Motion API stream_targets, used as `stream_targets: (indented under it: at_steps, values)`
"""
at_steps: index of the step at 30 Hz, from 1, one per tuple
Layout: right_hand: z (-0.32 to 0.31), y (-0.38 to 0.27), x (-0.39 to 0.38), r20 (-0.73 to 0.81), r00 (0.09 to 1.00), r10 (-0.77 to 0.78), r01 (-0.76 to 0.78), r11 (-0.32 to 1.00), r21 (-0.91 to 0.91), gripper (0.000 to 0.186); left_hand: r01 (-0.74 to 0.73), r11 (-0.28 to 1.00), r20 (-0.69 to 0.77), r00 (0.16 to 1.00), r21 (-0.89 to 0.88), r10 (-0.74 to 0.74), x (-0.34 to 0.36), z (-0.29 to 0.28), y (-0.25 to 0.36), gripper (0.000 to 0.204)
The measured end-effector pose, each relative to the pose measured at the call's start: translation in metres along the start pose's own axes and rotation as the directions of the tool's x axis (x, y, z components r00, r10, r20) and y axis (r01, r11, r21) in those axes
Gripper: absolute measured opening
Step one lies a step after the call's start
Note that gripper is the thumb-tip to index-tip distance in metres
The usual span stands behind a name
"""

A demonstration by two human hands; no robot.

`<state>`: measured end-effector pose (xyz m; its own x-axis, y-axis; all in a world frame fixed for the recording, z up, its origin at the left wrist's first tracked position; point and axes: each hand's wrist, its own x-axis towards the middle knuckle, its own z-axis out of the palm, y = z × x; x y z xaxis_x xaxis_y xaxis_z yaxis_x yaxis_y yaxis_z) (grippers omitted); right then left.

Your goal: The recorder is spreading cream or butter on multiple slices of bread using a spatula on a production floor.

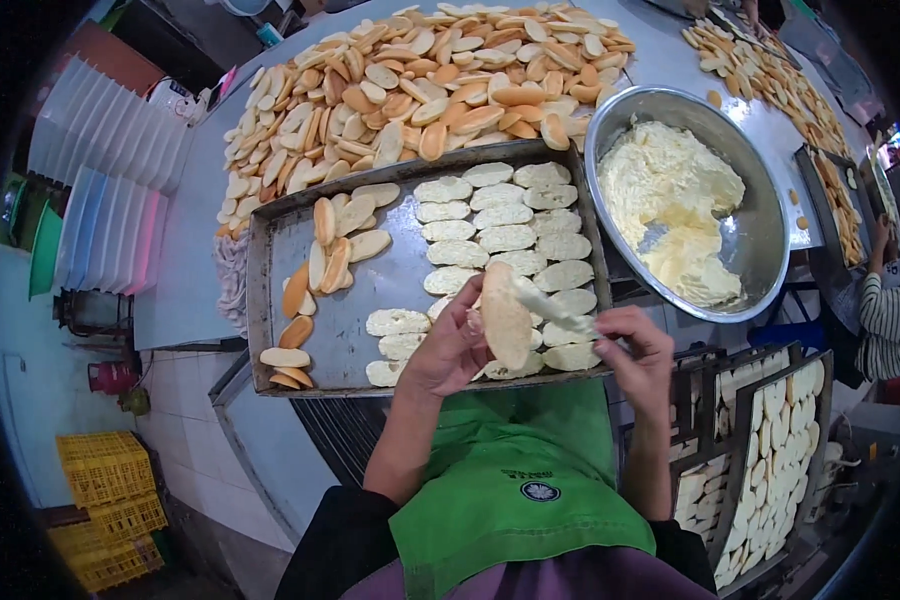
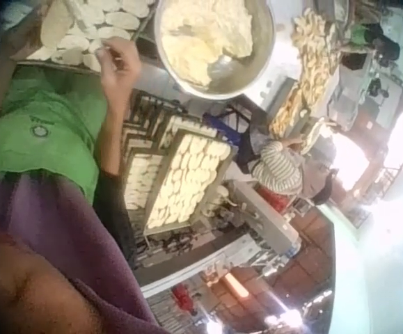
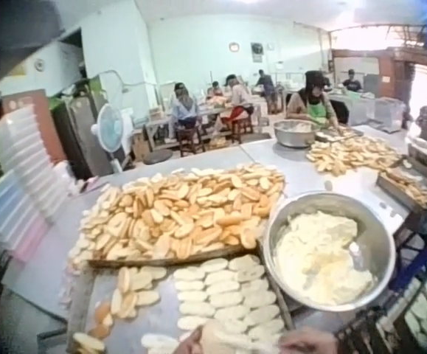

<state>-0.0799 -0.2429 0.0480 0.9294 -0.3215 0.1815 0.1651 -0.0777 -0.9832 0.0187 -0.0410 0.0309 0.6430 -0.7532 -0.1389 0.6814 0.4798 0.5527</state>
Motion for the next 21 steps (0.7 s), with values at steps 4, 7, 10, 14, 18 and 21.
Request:
stream_targets:
  at_steps: [4,7,10,14,18,21]
  values:
    - [0.013,0.015,-0.004,0.029,0.997,-0.068,0.072,0.987,-0.141,0.024,-0.013,1.0,-0.062,0.998,-0.001,0.013,-0.001,0.002,-0.001,0.072]
    - [0.003,0.01,0.0,0.029,0.986,-0.165,0.162,0.895,-0.416,0.026,-0.103,0.994,-0.098,0.99,-0.031,0.099,0.0,0.0,0.004,0.072]
    - [-0.003,0.008,0.001,-0.126,0.979,-0.157,0.088,0.896,-0.435,0.023,-0.18,0.982,-0.042,0.982,0.051,0.182,0.001,-0.006,0.017,0.071]
    - [0.0,0.004,-0.002,-0.017,0.999,-0.036,0.03,0.962,-0.272,0.022,-0.282,0.956,-0.061,0.956,0.083,0.288,0.001,-0.006,0.018,0.068]
    - [-0.009,0.015,-0.002,0.042,0.988,-0.146,0.15,0.897,-0.416,0.022,-0.262,0.963,-0.136,0.954,0.055,0.268,0.0,-0.002,0.02,0.065]
    - [0.003,0.023,-0.004,-0.046,0.979,-0.199,0.173,0.926,-0.337,0.023,-0.12,0.98,-0.168,0.975,0.156,0.146,0.004,-0.002,0.005,0.065]
